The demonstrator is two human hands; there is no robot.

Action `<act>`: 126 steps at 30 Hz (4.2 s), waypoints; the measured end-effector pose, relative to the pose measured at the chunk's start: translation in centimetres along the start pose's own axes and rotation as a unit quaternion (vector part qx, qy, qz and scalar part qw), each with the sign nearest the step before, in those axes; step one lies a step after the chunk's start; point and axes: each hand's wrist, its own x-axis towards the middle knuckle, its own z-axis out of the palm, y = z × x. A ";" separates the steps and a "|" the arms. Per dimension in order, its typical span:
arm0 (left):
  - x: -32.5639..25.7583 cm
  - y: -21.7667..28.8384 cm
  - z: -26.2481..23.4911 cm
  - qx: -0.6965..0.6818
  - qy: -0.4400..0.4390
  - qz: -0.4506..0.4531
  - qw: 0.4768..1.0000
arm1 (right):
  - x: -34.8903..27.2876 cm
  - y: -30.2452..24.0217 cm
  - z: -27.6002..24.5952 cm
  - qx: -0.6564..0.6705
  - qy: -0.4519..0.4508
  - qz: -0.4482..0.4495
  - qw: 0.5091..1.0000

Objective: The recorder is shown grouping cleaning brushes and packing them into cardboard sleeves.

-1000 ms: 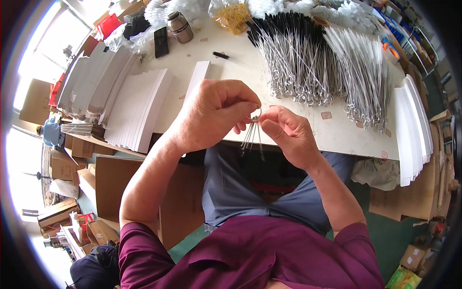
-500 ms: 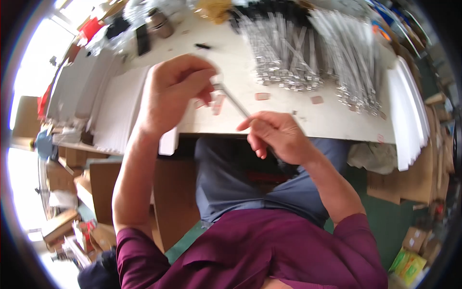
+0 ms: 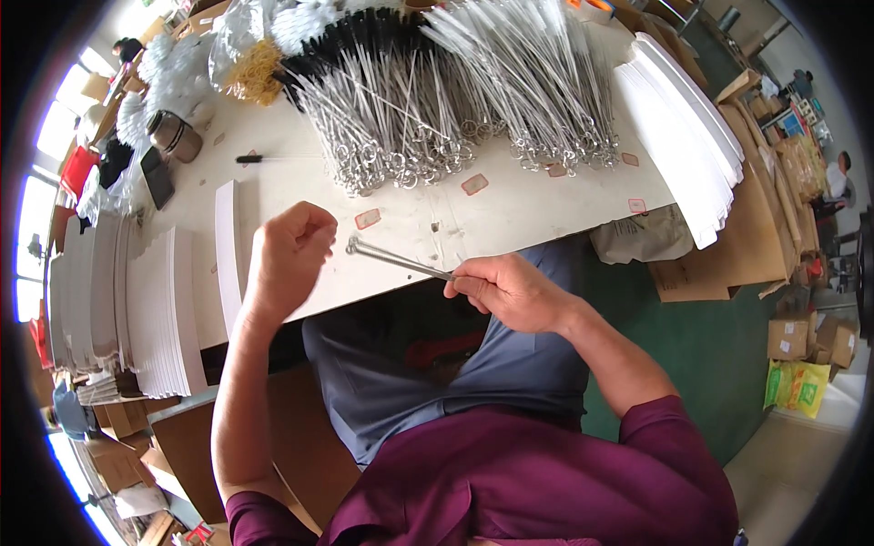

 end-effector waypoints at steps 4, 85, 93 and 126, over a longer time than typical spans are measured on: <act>-1.3 4.3 3.6 0.250 0.014 0.308 0.918 | -1.1 -0.4 -2.3 -0.165 -0.003 -0.017 0.986; 1.7 14.6 -3.6 -0.017 0.110 0.195 0.975 | 12.6 1.2 -19.0 0.197 0.270 -0.012 0.942; -1.3 16.5 -7.4 -0.252 -0.033 0.146 0.956 | 10.8 -0.6 -17.1 0.081 0.274 -0.045 0.957; -1.7 1.7 -4.0 -0.105 0.014 -0.044 0.993 | 2.8 0.3 3.4 0.049 -0.119 0.073 0.989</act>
